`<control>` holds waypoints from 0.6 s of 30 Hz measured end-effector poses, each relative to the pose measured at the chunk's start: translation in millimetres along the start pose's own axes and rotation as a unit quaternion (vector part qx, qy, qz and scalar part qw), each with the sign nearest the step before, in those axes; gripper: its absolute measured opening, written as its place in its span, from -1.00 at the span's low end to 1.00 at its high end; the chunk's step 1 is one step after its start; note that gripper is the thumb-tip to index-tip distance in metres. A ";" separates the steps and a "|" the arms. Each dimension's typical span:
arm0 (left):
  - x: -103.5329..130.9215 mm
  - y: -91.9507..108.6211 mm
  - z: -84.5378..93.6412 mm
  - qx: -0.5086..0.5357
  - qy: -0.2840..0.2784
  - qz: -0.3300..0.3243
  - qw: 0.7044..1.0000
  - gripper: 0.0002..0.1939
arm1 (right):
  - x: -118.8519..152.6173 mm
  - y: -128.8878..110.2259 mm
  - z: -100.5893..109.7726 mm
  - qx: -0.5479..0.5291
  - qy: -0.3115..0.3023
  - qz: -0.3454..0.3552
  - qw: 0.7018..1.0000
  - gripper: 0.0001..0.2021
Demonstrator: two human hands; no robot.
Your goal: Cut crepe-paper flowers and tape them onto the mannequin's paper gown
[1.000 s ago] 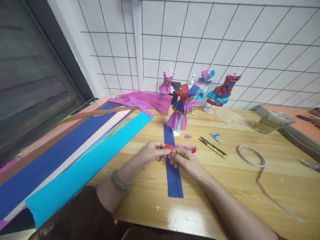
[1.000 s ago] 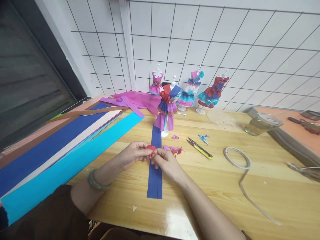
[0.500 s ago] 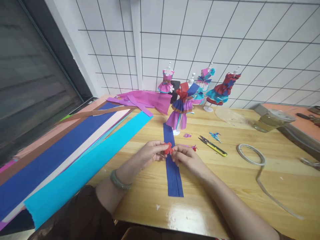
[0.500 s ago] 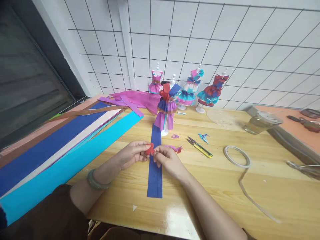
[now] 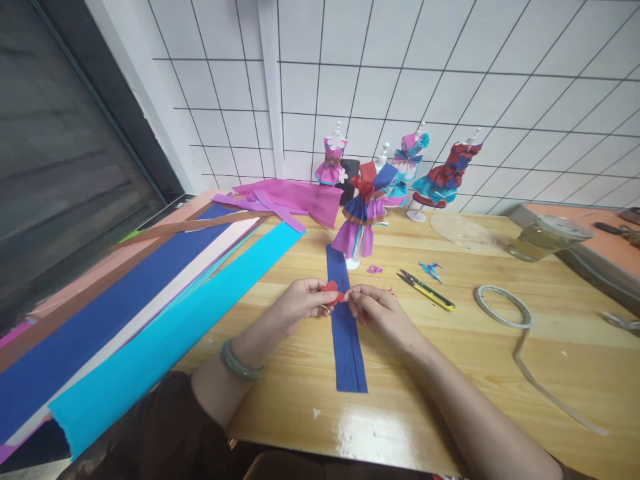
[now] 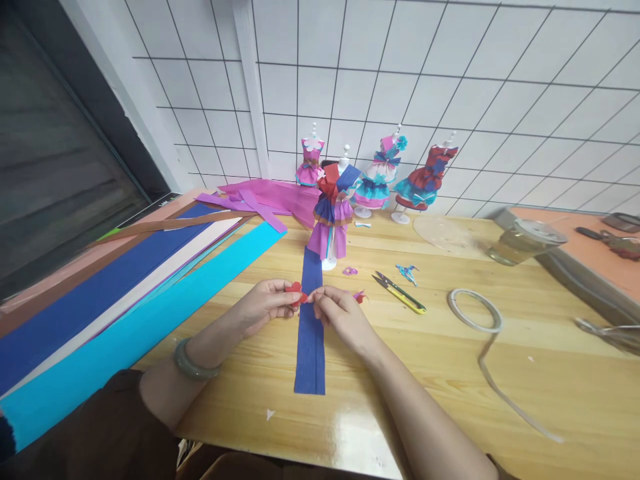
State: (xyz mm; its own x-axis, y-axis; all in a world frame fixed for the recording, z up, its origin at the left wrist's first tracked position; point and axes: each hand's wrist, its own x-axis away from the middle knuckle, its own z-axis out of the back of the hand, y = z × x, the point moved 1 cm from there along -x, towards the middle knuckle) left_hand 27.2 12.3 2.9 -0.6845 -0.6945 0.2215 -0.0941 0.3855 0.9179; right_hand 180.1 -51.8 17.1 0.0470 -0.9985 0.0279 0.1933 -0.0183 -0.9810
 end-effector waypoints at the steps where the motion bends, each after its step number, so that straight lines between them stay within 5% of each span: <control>1: -0.2 0.1 -0.1 0.005 0.002 -0.002 1.000 -0.72 | -0.2 -0.7 -0.5 -0.002 0.001 0.005 1.000 -0.73; 18: -0.3 -1.6 -1.0 -0.043 -0.041 0.027 0.998 -0.74 | 2.7 3.8 -0.2 0.038 -0.049 0.006 0.998 -0.80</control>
State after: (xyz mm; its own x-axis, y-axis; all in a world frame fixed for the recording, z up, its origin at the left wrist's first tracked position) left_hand 28.3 11.3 1.7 -0.7440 -0.6211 0.2464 0.0040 0.3646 0.9312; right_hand 180.8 -54.6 13.5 0.1447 -0.9888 0.0377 0.2653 0.0020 -0.9642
